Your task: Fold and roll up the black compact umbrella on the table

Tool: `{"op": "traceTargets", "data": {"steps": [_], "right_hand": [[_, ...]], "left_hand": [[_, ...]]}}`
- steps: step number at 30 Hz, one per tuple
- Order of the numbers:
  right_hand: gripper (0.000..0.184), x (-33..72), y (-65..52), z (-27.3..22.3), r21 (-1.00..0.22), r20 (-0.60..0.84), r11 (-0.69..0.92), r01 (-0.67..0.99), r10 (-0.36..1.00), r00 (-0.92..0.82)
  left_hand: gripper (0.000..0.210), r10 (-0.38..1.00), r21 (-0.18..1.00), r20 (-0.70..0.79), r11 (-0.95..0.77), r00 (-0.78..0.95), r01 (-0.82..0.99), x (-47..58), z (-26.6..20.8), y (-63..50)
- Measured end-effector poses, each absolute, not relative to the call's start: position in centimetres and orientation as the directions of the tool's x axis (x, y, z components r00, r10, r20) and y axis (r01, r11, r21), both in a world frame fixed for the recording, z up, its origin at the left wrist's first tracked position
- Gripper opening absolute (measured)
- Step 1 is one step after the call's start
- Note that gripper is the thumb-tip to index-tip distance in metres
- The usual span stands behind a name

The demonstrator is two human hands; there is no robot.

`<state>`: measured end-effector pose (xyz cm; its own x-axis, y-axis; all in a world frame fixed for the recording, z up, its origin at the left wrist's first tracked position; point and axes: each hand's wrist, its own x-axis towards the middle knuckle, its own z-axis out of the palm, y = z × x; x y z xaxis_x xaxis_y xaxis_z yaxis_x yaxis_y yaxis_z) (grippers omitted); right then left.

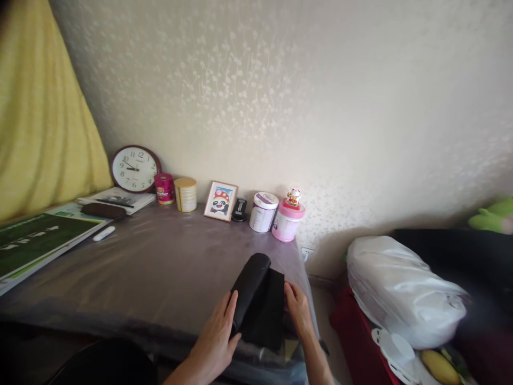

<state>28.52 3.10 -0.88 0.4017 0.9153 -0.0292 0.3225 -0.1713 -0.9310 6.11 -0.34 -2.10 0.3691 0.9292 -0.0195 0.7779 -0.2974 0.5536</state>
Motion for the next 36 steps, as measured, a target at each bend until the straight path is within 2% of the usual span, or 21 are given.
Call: {"op": "traceTargets", "data": {"steps": [4, 8, 13, 22, 29, 33, 36], "right_hand": [[0.049, 27.0, 2.2, -0.2, -0.904, -0.058, -0.211, 0.372, 0.923, 0.381], [0.049, 26.2, 2.2, -0.1, -0.892, -0.045, -0.182, 0.413, 0.946, 0.321], [0.054, 25.2, 2.8, 0.4, -0.901, -0.029, -0.154, 0.406, 0.955, 0.297], [0.047, 23.8, 4.1, 0.8, -0.91, 0.086, -0.054, 0.41, 0.945, 0.315], [0.046, 21.2, 5.3, 1.2, -0.923, 0.074, -0.036, 0.382, 0.96, 0.269], [0.041, 19.7, 6.3, 0.8, -0.876, 0.142, -0.027, 0.481, 0.94, 0.31], [0.04, 18.7, 6.8, 0.4, -0.808, 0.139, -0.067, 0.585, 0.943, 0.301]], "left_hand": [[0.081, 0.927, 0.567, -0.002, -0.309, 0.376, 0.764, 5.9, -2.1, -0.3], [0.086, 0.923, 0.573, -0.015, -0.308, 0.385, 0.76, 5.6, -2.0, -0.4], [0.084, 0.918, 0.581, -0.01, -0.317, 0.396, 0.75, 5.5, -2.2, -0.4], [0.083, 0.923, 0.617, 0.001, -0.303, 0.384, 0.727, 5.6, -2.4, -0.2], [0.082, 0.928, 0.609, 0.014, -0.302, 0.371, 0.733, 5.7, -3.1, -0.2], [0.08, 0.923, 0.603, 0.019, -0.316, 0.383, 0.732, 5.6, -3.1, -0.2], [0.077, 0.918, 0.602, 0.017, -0.326, 0.396, 0.729, 5.4, -3.0, -0.1]]}}
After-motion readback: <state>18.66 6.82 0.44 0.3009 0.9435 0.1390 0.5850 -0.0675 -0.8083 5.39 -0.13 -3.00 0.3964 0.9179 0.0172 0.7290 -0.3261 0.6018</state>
